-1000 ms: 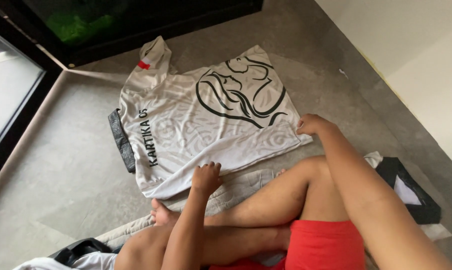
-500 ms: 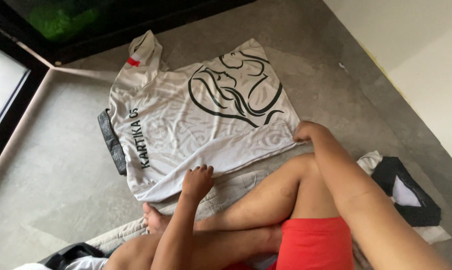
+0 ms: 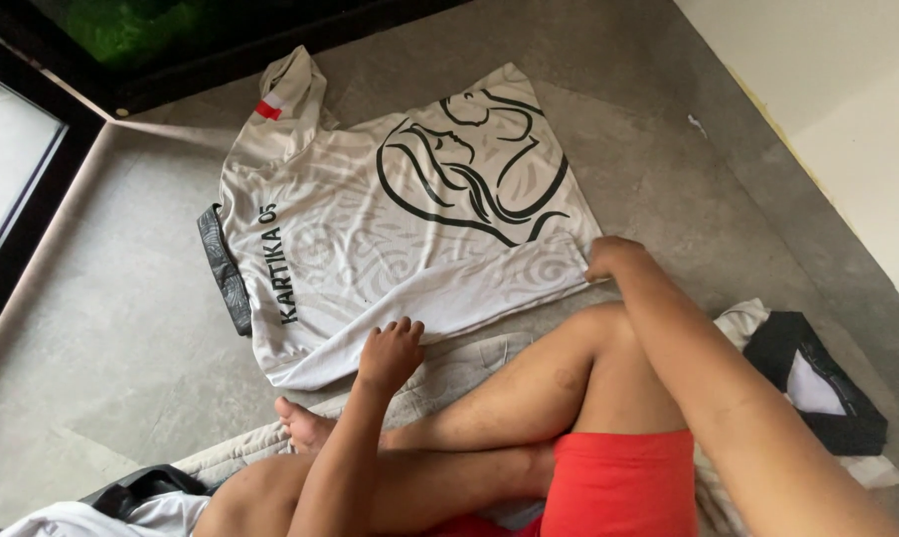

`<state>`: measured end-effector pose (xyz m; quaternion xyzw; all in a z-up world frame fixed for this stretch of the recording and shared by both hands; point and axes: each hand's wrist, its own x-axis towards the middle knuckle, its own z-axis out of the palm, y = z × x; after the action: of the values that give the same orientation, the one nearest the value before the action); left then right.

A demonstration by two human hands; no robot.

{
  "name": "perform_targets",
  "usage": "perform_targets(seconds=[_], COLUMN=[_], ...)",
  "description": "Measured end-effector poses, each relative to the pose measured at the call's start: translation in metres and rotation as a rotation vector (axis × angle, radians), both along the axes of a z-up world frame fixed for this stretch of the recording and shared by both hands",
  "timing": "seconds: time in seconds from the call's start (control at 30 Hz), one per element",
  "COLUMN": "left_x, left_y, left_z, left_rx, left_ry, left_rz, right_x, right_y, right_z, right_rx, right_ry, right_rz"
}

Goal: The person sits on the floor and folds a white t-shirt with a graphic print. They smooth the fabric, fold the sides inward, and then fold the bottom up to create a neat rectangular bundle.

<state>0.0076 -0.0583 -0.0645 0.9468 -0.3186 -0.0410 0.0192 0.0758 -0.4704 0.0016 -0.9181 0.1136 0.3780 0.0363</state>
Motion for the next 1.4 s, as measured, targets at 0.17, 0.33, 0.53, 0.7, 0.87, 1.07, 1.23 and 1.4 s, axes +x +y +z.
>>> perform_targets(seconds=[0.17, 0.33, 0.53, 0.7, 0.87, 1.07, 1.23, 1.4], left_x=[-0.006, -0.007, -0.009, -0.006, -0.005, 0.002, -0.003, -0.008], left_y=[-0.001, 0.004, 0.008, 0.007, 0.005, 0.007, 0.006, 0.014], left_z=[-0.014, -0.028, -0.018, -0.024, -0.011, -0.037, -0.008, 0.061], left_rx=[0.046, 0.047, 0.054, 0.054, 0.047, 0.029, 0.053, 0.098], left_ry=[-0.120, -0.181, -0.147, -0.116, -0.032, -0.097, -0.106, 0.165], left_rz=[-0.056, -0.084, -0.013, -0.012, 0.047, 0.058, 0.057, 0.215], right_x=[-0.005, -0.010, -0.011, 0.004, -0.008, -0.003, -0.011, -0.002], right_y=[0.035, 0.071, 0.083, 0.076, 0.087, 0.084, 0.091, 0.083], right_z=[-0.019, -0.064, -0.072, -0.113, -0.073, -0.082, -0.055, -0.080], right_rx=[-0.023, -0.160, -0.254, -0.300, -0.310, -0.348, -0.373, -0.340], right_ry=[-0.152, -0.166, -0.297, -0.208, -0.174, -0.172, -0.154, -0.147], right_rz=[0.273, 0.590, 0.797, 0.786, 0.800, 0.843, 0.846, 0.779])
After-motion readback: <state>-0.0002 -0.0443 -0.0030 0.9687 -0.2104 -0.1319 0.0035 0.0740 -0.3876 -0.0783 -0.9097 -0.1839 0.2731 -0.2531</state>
